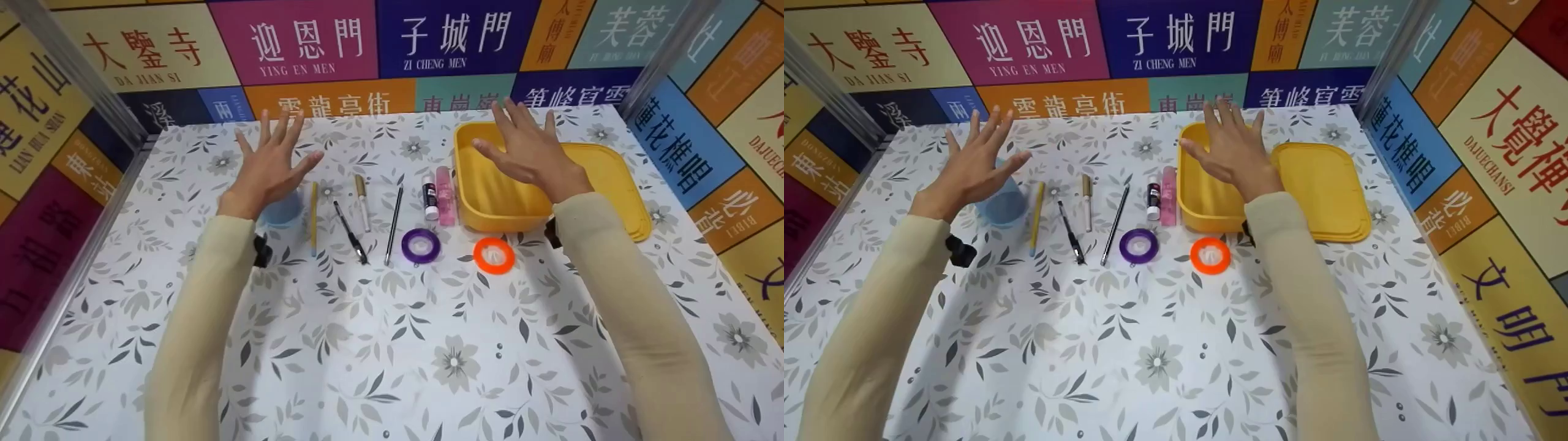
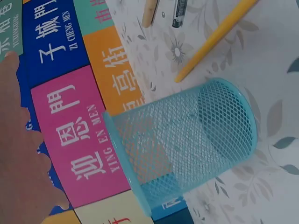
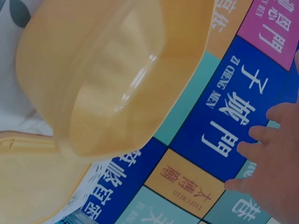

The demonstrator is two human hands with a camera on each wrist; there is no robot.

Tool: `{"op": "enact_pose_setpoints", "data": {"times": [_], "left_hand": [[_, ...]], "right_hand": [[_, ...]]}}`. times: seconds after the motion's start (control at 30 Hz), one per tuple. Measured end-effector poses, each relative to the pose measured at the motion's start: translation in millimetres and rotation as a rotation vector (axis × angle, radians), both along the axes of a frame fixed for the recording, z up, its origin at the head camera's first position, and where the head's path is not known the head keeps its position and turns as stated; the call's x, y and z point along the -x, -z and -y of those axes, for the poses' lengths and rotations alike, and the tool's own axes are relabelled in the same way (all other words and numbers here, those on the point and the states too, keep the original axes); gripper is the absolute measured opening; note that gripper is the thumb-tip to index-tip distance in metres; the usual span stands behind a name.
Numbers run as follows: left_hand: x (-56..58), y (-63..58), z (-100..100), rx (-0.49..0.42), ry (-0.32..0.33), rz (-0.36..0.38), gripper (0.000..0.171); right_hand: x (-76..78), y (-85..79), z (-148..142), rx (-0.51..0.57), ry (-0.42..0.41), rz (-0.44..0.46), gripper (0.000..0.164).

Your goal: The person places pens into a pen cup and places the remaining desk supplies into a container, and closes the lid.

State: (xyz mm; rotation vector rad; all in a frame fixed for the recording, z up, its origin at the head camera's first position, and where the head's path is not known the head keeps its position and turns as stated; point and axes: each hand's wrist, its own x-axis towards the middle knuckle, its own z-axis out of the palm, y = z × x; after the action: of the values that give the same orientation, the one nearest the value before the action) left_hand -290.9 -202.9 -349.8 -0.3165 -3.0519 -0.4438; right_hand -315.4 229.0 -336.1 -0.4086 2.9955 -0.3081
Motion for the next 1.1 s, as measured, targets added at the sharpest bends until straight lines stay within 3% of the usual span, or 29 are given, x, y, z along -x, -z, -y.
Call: {"op": "enact_pose_setpoints", "data": {"times": [0.3,0.6,0.77,1.1], "left_hand": [[-16.5,4.5,28,-0.211,-0.058,-0.055,0.085],[-28.3,17.1,47,-0.481,-0.11,-0.146,0.088],[-38.1,33.5,60,-0.646,-0.166,-0.17,0.087],[-53.0,71.3,68,-0.822,-0.269,-0.12,0.092]], "right_hand": [[-9.7,4.5,23,0.023,-0.037,-0.045,0.086],[-20.6,15.6,49,0.172,-0.03,-0.075,0.078],[-32.5,23.0,72,0.262,-0.025,-0.071,0.078],[-53.4,44.2,109,0.411,-0.064,-0.097,0.075]]}}
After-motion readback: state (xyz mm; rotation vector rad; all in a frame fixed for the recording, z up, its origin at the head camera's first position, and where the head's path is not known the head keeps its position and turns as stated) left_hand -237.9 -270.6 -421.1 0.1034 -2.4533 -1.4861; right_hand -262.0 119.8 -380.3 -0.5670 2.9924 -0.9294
